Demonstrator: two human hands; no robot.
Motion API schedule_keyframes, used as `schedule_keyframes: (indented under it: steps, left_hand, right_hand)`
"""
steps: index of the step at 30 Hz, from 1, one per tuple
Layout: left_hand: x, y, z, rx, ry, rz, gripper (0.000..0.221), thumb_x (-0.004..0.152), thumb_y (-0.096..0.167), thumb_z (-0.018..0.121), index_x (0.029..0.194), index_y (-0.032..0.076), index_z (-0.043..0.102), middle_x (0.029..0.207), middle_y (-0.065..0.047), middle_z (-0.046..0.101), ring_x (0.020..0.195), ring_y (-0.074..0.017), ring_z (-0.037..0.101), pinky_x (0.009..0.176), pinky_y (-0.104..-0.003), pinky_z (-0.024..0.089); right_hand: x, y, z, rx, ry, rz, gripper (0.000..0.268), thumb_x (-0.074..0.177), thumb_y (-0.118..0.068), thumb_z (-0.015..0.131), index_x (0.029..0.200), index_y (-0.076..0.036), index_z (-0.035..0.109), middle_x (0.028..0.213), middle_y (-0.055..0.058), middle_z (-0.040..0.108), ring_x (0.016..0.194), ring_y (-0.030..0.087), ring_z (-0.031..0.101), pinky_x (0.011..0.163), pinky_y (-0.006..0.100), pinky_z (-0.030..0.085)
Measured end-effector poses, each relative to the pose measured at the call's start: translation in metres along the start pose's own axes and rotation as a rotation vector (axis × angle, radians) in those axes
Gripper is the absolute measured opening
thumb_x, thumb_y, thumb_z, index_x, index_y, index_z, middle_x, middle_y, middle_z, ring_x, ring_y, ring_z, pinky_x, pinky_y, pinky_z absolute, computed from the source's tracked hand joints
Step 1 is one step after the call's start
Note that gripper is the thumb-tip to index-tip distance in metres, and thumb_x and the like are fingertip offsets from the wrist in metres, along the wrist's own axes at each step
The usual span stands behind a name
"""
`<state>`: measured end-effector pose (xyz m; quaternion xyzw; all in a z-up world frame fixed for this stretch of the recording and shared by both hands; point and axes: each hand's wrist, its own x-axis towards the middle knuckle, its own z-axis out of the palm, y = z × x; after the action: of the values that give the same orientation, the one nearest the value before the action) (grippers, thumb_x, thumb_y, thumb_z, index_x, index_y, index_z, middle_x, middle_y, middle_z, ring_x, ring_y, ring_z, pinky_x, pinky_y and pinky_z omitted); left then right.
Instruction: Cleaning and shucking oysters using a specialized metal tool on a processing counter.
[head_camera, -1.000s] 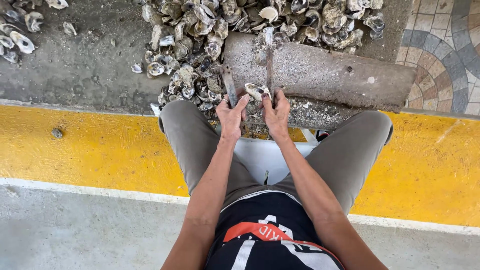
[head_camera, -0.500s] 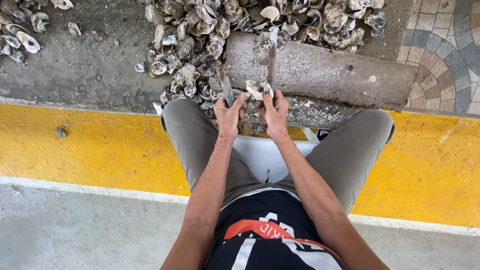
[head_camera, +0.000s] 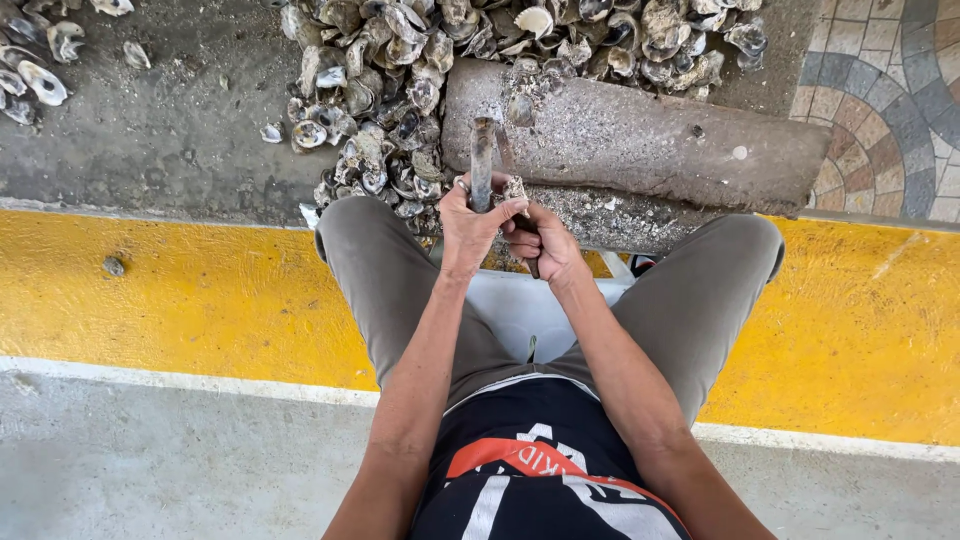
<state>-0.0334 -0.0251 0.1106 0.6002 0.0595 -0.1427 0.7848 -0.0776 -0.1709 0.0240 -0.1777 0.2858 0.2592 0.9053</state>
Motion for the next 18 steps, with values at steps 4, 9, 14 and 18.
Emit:
schedule_keyframes:
  steps: [4, 9, 14, 18]
  left_hand:
    - [0.0, -0.01, 0.001, -0.047, 0.018, -0.001, 0.028, 0.083, 0.001, 0.086, 0.107, -0.001, 0.07, 0.076, -0.002, 0.069, 0.06, -0.0064, 0.062, 0.054, -0.022, 0.051]
    - [0.005, -0.025, -0.006, 0.022, 0.061, 0.013, 0.014, 0.1, 0.012, 0.075, 0.105, 0.0, 0.076, 0.069, 0.001, 0.063, 0.052, -0.003, 0.051, 0.045, -0.02, 0.038]
    - [0.005, 0.001, 0.004, -0.119, 0.152, -0.11, 0.02, 0.097, 0.019, 0.07, 0.1, 0.0, 0.073, 0.079, 0.001, 0.074, 0.045, -0.003, 0.05, 0.039, -0.02, 0.035]
    - [0.005, -0.023, -0.004, 0.024, 0.12, -0.006, 0.025, 0.093, 0.019, 0.081, 0.107, -0.001, 0.072, 0.068, 0.0, 0.062, 0.049, -0.0025, 0.049, 0.042, -0.021, 0.036]
  right_hand:
    - [0.006, 0.0, -0.008, 0.143, -0.028, 0.018, 0.023, 0.105, -0.025, 0.051, 0.097, -0.004, 0.058, 0.077, 0.005, 0.059, 0.041, 0.002, 0.034, 0.035, 0.018, 0.029]
    - [0.01, -0.001, -0.027, 0.394, -0.168, 0.06, 0.021, 0.111, -0.016, 0.048, 0.097, 0.0, 0.051, 0.08, 0.004, 0.054, 0.046, 0.002, 0.034, 0.037, 0.019, 0.032]
    - [0.004, -0.007, -0.013, 0.479, -0.144, 0.05, 0.017, 0.106, -0.016, 0.05, 0.102, 0.0, 0.053, 0.077, 0.006, 0.054, 0.044, 0.003, 0.035, 0.036, 0.019, 0.032]
    - [0.006, -0.005, -0.006, 0.348, -0.017, -0.049, 0.012, 0.103, -0.014, 0.056, 0.099, -0.003, 0.054, 0.079, 0.007, 0.056, 0.045, 0.002, 0.037, 0.036, 0.018, 0.031]
